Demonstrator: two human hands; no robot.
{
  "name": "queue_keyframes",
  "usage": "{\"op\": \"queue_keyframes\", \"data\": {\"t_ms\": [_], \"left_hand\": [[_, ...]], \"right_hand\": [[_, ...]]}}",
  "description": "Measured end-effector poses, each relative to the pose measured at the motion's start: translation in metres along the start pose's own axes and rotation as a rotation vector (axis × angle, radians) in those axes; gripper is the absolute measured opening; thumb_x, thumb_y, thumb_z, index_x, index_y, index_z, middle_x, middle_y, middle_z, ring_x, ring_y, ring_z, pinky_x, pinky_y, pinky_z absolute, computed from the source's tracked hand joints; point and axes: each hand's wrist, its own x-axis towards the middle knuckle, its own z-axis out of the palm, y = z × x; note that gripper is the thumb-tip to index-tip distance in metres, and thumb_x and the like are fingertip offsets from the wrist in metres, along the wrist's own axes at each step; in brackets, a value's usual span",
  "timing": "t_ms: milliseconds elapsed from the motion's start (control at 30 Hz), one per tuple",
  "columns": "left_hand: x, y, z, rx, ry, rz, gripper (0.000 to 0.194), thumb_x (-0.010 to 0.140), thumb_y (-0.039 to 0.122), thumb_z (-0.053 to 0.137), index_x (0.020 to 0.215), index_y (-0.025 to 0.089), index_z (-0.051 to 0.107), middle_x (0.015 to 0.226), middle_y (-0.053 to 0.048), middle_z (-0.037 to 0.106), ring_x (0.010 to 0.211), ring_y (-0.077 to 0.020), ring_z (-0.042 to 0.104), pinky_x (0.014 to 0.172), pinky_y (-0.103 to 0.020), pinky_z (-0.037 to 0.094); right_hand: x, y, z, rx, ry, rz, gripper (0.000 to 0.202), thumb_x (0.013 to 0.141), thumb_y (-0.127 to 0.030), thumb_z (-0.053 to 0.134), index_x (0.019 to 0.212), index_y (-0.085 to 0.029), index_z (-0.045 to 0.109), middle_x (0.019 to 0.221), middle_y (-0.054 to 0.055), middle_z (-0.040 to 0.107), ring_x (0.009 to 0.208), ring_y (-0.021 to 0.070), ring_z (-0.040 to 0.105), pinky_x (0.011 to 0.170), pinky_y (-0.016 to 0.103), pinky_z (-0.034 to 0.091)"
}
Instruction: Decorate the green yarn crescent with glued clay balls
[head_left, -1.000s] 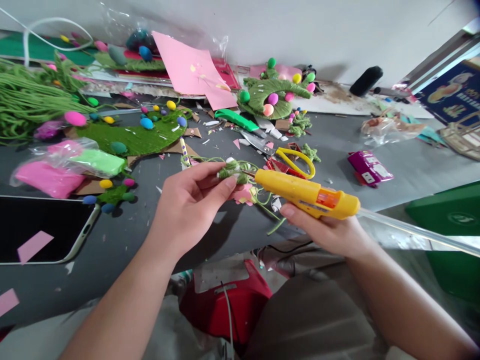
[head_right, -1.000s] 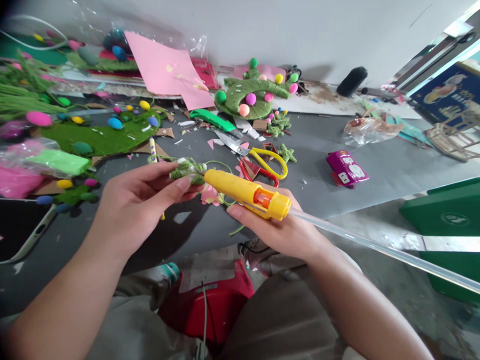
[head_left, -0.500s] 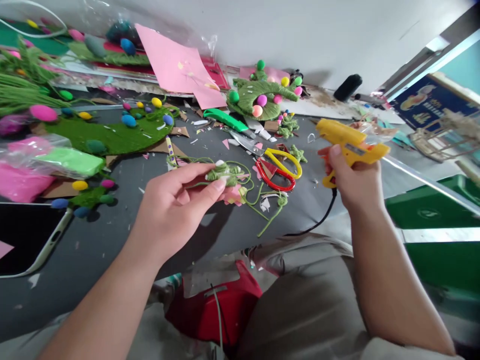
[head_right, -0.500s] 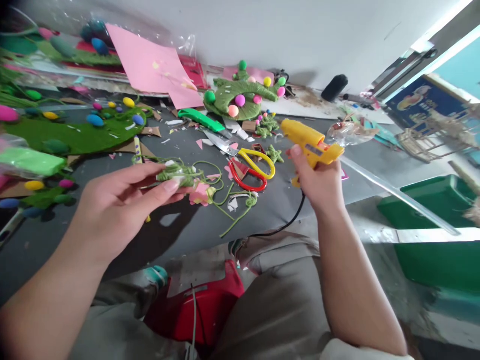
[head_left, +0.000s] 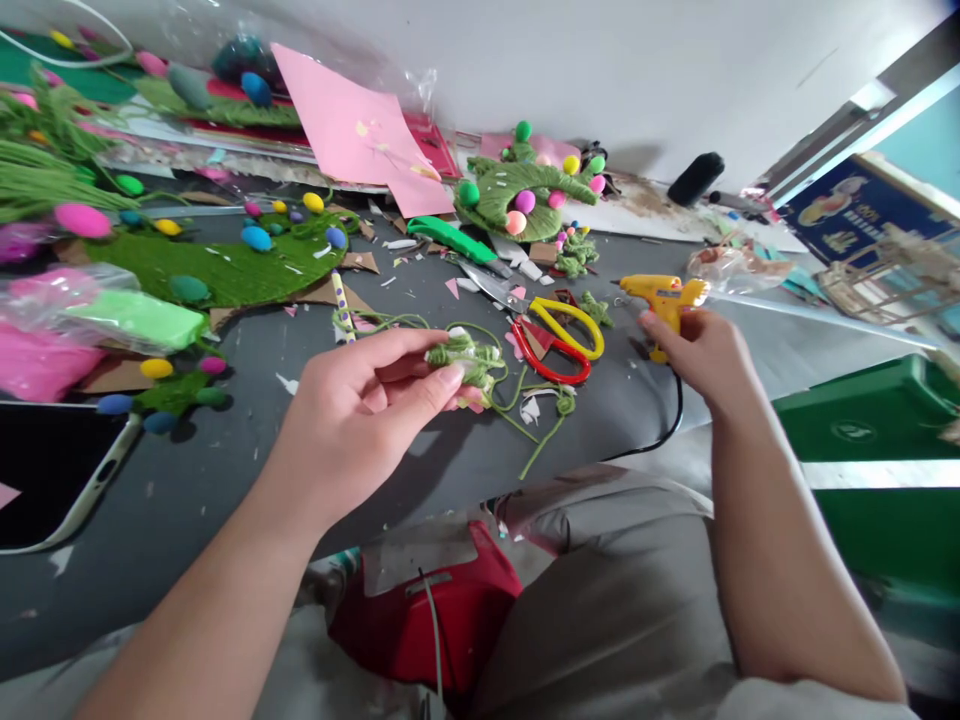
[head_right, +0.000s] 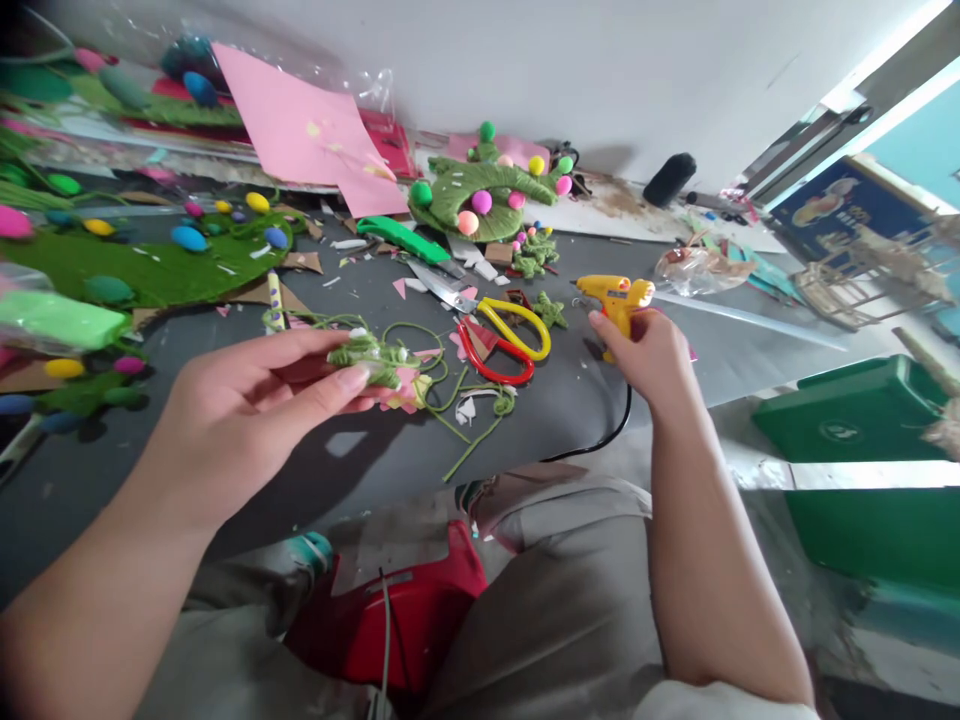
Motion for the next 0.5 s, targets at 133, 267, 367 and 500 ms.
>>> {"op": "queue_keyframes", "data": {"t_ms": [133,267,367,500], "left_hand": [[0.001,-0.006,-0.004,0.029,0.01,0.031,0.025,0.086,0.032,0.087,0.109,0.022,0.083,0.097,-0.005,0.085,0.086,-0.0248,0.083,0.084,-0.035,0.071],[0.001,-0.006,-0.003,0.033,-0.003,0.007,0.027,0.086,0.034,0.088,0.109,0.022,0.084,0.097,-0.005,0.085,0.086,-0.0243,0.083,0.081,-0.032,0.071],[0.0,-0.004,-0.001,0.022,-0.029,-0.011,0.026,0.084,0.035,0.089,0.107,0.022,0.085,0.091,-0.004,0.085,0.08,-0.0232,0.083,0.077,-0.03,0.07],[-0.001,-0.004,0.002,0.025,-0.06,0.007,0.023,0.083,0.031,0.091,0.104,0.025,0.086,0.087,-0.002,0.085,0.078,-0.0209,0.082,0.073,-0.026,0.069]], "right_hand": [[-0.022,-0.046,-0.017,-0.425,0.124,0.222,0.043,0.061,-0.049,0.1,0.058,-0.027,0.064,0.056,0.004,0.065,0.049,0.0145,0.045,0.048,0.035,0.028],[-0.046,-0.113,0.01,-0.12,0.054,0.003,0.019,0.083,-0.035,0.089,0.081,-0.026,0.073,0.081,0.006,0.075,0.069,0.0183,0.064,0.065,0.036,0.046],[-0.066,-0.157,0.048,0.223,-0.198,-0.269,0.022,0.086,-0.03,0.085,0.106,-0.027,0.076,0.108,0.006,0.078,0.103,0.0257,0.073,0.087,0.041,0.057],[-0.079,-0.185,0.083,0.195,-0.221,-0.439,0.036,0.086,-0.032,0.086,0.119,-0.028,0.071,0.123,0.009,0.076,0.121,0.0306,0.07,0.101,0.049,0.058]]}}
